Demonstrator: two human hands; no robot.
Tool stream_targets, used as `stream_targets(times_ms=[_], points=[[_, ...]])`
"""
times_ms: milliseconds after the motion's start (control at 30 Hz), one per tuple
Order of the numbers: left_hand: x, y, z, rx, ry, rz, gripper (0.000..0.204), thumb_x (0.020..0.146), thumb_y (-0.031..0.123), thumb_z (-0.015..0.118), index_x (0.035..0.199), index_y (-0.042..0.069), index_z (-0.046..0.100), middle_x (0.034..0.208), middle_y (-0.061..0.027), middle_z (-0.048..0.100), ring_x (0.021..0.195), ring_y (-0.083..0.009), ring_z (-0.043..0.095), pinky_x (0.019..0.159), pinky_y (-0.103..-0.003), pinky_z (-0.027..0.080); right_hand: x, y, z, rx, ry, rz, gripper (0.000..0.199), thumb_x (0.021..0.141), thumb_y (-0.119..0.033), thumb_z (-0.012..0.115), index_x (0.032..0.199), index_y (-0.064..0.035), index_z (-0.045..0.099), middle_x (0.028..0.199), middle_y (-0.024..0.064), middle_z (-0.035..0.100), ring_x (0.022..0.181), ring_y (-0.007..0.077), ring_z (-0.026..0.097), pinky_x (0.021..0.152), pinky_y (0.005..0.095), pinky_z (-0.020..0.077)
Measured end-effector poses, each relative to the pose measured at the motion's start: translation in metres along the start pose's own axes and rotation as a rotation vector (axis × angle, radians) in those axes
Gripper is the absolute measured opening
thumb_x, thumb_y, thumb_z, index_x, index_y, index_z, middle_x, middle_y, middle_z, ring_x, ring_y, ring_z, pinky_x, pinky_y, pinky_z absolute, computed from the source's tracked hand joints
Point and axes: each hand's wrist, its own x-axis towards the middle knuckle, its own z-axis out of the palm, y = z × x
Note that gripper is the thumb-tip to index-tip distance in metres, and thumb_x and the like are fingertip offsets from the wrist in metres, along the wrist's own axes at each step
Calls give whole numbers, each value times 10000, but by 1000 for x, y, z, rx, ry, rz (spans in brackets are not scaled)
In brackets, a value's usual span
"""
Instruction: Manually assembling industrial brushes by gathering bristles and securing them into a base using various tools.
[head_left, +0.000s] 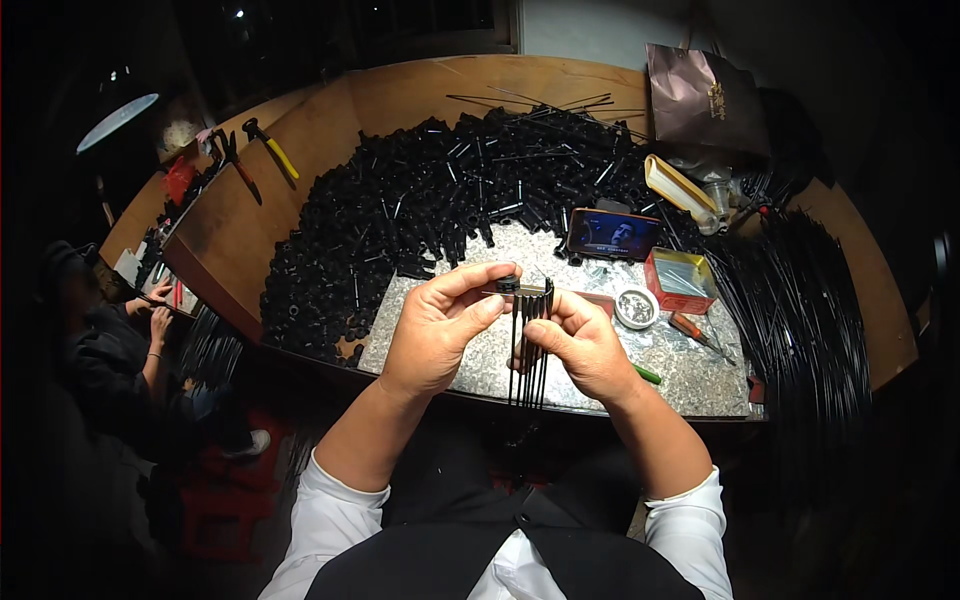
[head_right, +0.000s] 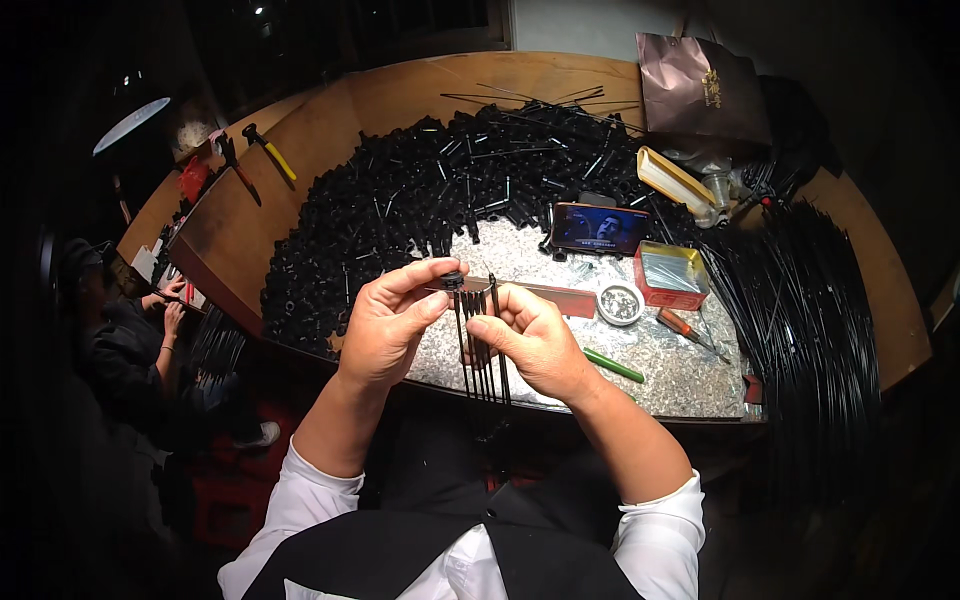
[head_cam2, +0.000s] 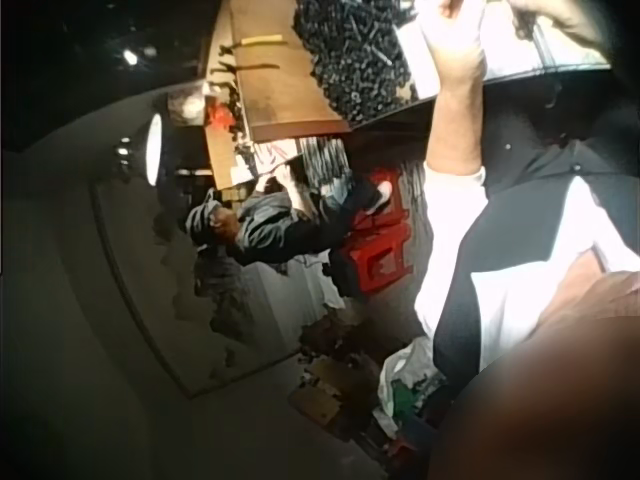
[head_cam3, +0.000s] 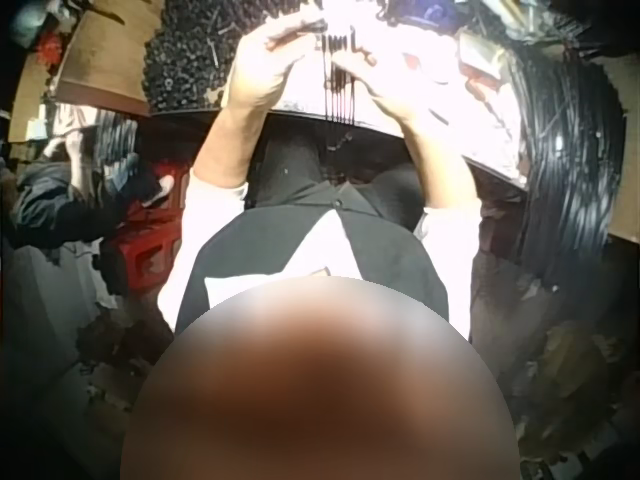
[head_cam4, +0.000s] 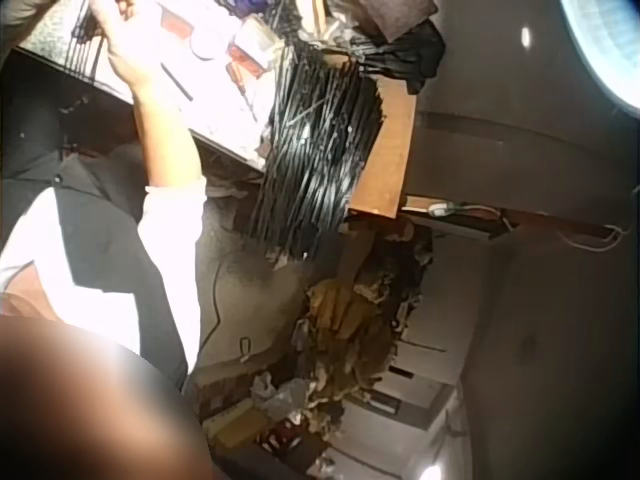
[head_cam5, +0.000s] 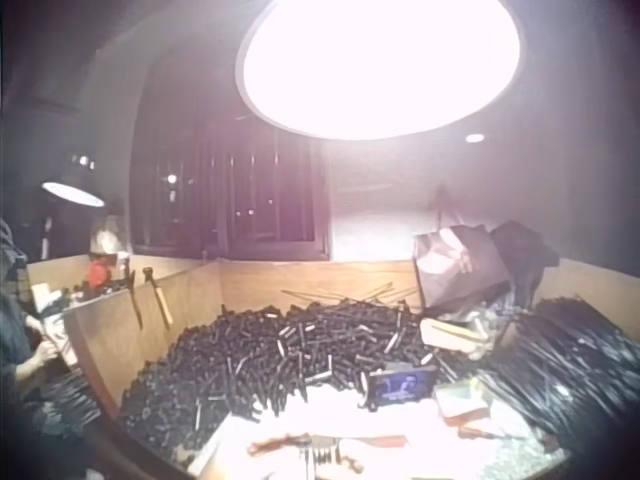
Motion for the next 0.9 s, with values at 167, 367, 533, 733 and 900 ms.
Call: stream_targets(times_ms=[167, 367, 533, 733, 900], points=[[-1, 4, 0, 16, -43, 3, 384, 803, -82, 571, 1185, -46, 566, 1182, -133, 583, 1040, -168, 579, 934, -301, 456, 1, 0, 0, -5, -9, -8, 237, 920, -134, 572, 1103, 11, 536, 850, 71, 632, 706, 152, 637, 673, 274, 522], [-2, 8, 8, 82, -76, 54, 390, 799, -72, 586, 1188, -51, 565, 1178, -125, 561, 1081, -180, 549, 958, -313, 432, 2, 2, 5, -5, 3, -13, 177, 918, -123, 580, 1039, -2, 540, 869, 64, 633, 748, 132, 630, 694, 262, 518], [-4, 8, 10, 210, -68, 145, 305, 852, -49, 587, 1157, -57, 581, 1146, -101, 541, 1029, -157, 572, 908, -279, 477, 2, -4, 14, -13, 35, -21, 113, 909, -112, 605, 896, -22, 537, 810, 3, 589, 715, 38, 545, 638, 193, 458], [-5, 11, 14, 235, -53, 173, 285, 842, -59, 598, 1127, -55, 599, 1090, -88, 546, 994, -147, 578, 884, -264, 486, 0, -7, 15, -22, 40, -10, 101, 905, -90, 603, 892, -16, 536, 809, 7, 585, 725, 40, 546, 648, 201, 468], [-4, 11, 14, 253, -40, 168, 280, 839, -59, 600, 1119, -54, 606, 1083, -84, 547, 983, -142, 578, 870, -258, 491, 2, -5, 13, -3, 10, -11, 102, 904, -89, 605, 890, -15, 535, 812, 12, 592, 728, 45, 552, 652, 202, 471]])
